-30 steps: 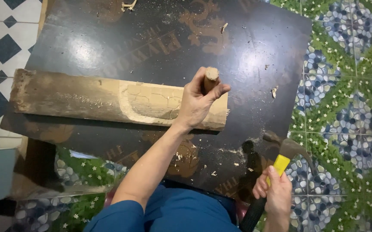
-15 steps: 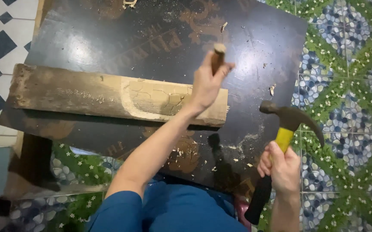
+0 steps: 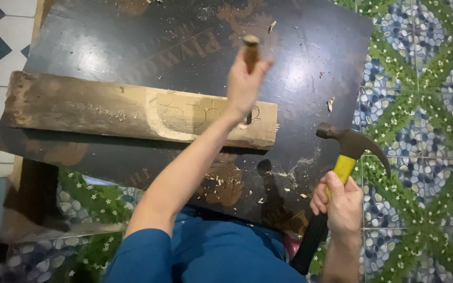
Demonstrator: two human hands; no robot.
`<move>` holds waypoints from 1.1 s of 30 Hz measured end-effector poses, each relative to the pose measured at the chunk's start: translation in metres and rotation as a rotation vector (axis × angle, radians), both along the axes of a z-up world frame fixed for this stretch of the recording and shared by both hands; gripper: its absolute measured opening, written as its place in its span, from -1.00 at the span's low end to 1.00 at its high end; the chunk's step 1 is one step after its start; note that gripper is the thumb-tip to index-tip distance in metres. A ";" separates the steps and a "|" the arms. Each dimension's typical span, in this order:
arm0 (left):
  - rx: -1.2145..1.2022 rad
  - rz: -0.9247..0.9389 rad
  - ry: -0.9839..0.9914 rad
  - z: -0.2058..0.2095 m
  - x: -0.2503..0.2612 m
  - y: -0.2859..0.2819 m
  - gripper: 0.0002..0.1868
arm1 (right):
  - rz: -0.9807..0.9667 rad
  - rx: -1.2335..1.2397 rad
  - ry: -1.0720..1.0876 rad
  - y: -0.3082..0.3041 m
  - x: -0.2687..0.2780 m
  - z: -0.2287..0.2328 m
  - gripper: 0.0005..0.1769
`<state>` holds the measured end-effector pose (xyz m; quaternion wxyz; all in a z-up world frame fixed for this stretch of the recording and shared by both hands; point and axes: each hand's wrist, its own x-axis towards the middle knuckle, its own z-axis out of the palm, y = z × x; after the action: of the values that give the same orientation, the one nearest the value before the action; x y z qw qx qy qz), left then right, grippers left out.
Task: Carving a decorative pattern into a wooden plank using a hammer and chisel.
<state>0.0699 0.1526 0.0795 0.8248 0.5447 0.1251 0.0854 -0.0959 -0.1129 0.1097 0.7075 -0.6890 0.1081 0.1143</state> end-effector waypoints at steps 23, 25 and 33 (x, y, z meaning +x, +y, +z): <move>0.454 0.091 -0.305 -0.033 -0.014 -0.045 -0.77 | 0.504 -0.712 -0.516 0.071 0.110 0.149 -0.67; 0.425 0.101 -0.311 -0.031 -0.010 -0.043 -0.79 | 0.438 -0.572 -0.577 0.073 0.107 0.164 -0.63; 0.400 0.037 -0.225 -0.014 -0.015 -0.038 -0.79 | 0.459 -0.856 -0.457 0.071 0.108 0.142 -0.63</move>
<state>0.0548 0.1144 0.0650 0.7073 0.6822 0.0230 0.1838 0.0123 -0.0417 0.2519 0.3254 -0.9292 -0.1653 0.0588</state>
